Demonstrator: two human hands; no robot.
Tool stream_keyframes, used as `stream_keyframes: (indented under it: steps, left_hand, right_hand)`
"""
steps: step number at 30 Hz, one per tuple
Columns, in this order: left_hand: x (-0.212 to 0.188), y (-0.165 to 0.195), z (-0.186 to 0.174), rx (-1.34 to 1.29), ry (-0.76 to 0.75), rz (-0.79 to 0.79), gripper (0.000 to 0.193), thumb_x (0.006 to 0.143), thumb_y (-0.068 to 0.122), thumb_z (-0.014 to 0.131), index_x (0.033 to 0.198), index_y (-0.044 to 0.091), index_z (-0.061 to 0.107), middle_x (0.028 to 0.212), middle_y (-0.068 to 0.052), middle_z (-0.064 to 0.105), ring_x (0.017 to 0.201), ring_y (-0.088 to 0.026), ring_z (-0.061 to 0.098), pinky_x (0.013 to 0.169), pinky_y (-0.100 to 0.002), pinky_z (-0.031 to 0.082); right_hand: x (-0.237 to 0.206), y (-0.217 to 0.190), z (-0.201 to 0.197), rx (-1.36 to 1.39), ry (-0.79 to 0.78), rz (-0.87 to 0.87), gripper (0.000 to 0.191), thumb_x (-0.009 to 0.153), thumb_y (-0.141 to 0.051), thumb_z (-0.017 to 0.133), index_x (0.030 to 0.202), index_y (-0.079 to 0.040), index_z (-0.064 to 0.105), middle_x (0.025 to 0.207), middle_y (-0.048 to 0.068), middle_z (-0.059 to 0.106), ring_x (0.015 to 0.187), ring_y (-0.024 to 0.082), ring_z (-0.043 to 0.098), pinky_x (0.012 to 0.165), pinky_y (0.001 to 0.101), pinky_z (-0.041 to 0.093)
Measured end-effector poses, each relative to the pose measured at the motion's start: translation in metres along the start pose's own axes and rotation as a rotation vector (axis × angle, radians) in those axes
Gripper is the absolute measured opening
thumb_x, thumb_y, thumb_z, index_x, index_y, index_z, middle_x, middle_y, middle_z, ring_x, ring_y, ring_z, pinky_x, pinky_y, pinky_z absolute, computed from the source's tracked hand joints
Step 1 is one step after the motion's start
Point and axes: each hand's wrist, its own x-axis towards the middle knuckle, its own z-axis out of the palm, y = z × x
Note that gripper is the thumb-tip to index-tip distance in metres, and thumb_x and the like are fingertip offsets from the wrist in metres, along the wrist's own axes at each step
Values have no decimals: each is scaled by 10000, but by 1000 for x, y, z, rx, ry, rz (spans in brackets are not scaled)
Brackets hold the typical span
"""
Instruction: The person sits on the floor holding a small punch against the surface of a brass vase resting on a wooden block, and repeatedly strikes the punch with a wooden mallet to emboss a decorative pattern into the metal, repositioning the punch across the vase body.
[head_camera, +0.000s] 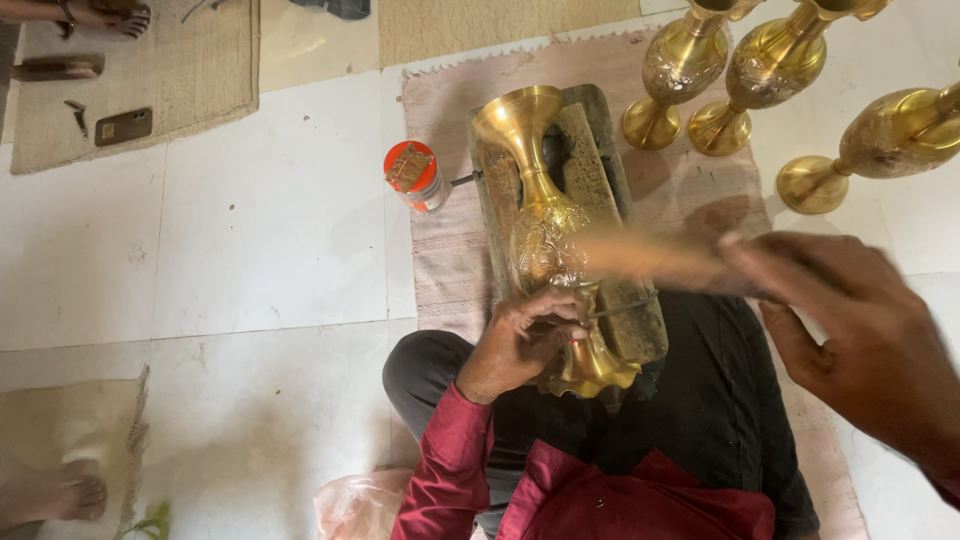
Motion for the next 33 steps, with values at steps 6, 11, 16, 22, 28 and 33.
stream_keyframes:
  steps: [6,11,16,22,28,33]
  left_hand:
    - [-1,2,1,63,53,61,446,933,-108,658,1353,33,611,1111,-69,732,1060,-147,737,938,-311,641]
    - [-4,-2,1,48,77,15,403,956,-73,704,1336,37,622,1098,-63,746,1038,-135,714,906,-299,623]
    - [-5,-12,-2,30,45,51,392,947,-136,654,1306,17,618,1096,-65,719,1060,-142,723,933,-302,618]
    - [-9,-25,-4,-63,23,155,434,883,-243,540,1246,-21,627,1137,-90,702,1134,-185,726,1034,-345,625]
    - [-12,-26,7,-31,174,126,432,945,-146,682,1331,1,558,1093,-77,737,1033,-139,723,917,-287,620]
    - [-18,-27,21,-170,313,97,393,972,-93,709,1334,-8,579,1079,-101,750,1017,-149,722,898,-279,600]
  right_hand:
    - [5,1,2,-163,-122,-2,612,886,-125,658,1491,-191,591,1206,63,678,1089,258,641,931,449,500]
    - [13,10,10,-351,-164,-92,638,866,-153,674,1489,-243,575,1228,52,669,1079,237,627,960,452,496]
    - [17,12,4,-327,-166,-93,724,767,-147,714,1466,-258,557,1244,54,677,1087,235,636,969,462,502]
    - [32,10,-3,-215,-55,-272,648,825,-130,678,1446,-283,573,1317,57,690,1137,242,636,1049,486,474]
    - [51,2,-2,-133,-197,-172,663,821,-103,701,1443,-293,571,1239,60,670,1062,244,641,965,439,499]
    - [74,-1,5,-44,-330,-145,733,902,-107,688,1595,-239,489,1382,95,603,1092,223,622,956,395,541]
